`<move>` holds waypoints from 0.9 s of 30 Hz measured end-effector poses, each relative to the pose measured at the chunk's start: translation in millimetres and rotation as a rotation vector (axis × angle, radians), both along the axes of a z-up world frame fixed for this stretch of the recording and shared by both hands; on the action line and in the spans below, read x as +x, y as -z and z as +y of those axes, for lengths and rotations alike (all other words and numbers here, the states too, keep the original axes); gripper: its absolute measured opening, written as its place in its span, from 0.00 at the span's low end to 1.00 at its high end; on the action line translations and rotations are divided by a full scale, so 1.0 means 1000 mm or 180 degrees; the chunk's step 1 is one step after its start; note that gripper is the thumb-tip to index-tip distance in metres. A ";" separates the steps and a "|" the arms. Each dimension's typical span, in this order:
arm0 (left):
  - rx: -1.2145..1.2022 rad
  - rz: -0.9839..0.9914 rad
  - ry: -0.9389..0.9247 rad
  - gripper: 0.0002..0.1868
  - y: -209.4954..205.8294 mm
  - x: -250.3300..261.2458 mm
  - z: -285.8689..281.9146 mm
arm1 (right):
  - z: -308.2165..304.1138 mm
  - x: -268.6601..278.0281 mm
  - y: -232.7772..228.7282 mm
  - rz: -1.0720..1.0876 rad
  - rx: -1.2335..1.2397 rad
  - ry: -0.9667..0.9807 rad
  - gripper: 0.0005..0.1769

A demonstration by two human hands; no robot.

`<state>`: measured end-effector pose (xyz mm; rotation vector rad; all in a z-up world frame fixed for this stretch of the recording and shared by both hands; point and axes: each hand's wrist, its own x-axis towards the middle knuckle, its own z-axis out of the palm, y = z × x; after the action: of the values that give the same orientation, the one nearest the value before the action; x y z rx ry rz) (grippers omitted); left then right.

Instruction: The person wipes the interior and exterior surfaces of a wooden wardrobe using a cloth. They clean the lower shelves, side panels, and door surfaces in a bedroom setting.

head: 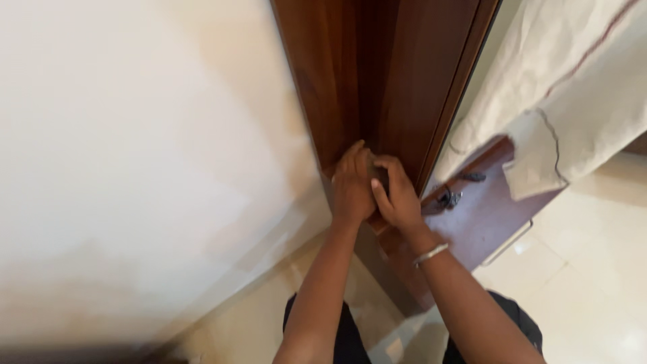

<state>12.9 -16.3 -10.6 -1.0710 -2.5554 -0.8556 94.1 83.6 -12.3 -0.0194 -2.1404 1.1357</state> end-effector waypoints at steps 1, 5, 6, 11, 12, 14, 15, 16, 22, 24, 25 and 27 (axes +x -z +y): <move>-0.0175 -0.0206 -0.0094 0.28 0.006 0.006 -0.005 | -0.002 0.004 0.003 0.0017 -0.0014 0.0007 0.21; -0.0617 -0.0481 -0.0198 0.26 0.014 -0.002 0.005 | -0.001 0.001 0.000 -0.0006 0.0087 0.0057 0.20; -0.0717 -0.0499 -0.0164 0.28 0.018 -0.001 0.005 | -0.003 0.002 -0.001 -0.0031 0.0086 0.0053 0.20; -0.1298 -0.0425 -0.0077 0.39 0.025 -0.015 0.013 | -0.004 -0.001 0.000 -0.0137 0.0208 0.0079 0.22; -0.1430 -0.0494 -0.0082 0.41 0.023 -0.017 0.014 | -0.005 -0.002 0.001 -0.0172 0.0225 0.0083 0.22; -0.1640 -0.0539 -0.0091 0.43 0.017 -0.018 0.016 | -0.004 -0.004 0.001 -0.0212 0.0275 0.0100 0.22; -0.1749 -0.0566 -0.0101 0.45 0.013 -0.018 0.016 | -0.003 -0.004 0.001 -0.0217 0.0308 0.0114 0.22; -0.1879 -0.0563 -0.0102 0.47 0.011 -0.017 0.015 | -0.006 -0.005 0.002 -0.0214 0.0320 0.0125 0.23; -0.1954 -0.0502 -0.0088 0.47 0.000 -0.014 0.020 | -0.004 0.000 -0.001 -0.0213 0.0233 0.0086 0.21; -0.2031 -0.0500 -0.0103 0.47 0.002 -0.016 0.020 | -0.001 0.002 0.001 -0.0217 0.0170 0.0086 0.21; -0.1935 -0.0523 -0.0090 0.45 0.006 -0.014 0.020 | 0.000 0.001 0.001 -0.0204 0.0147 0.0082 0.21; -0.1726 -0.0517 -0.0087 0.42 0.011 -0.011 0.016 | 0.001 -0.002 -0.001 -0.0150 0.0187 0.0090 0.20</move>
<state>1.5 -0.3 -21.1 -1.1315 -3.0246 -0.2428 92.2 84.4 -11.4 -0.0500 -2.2072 1.0654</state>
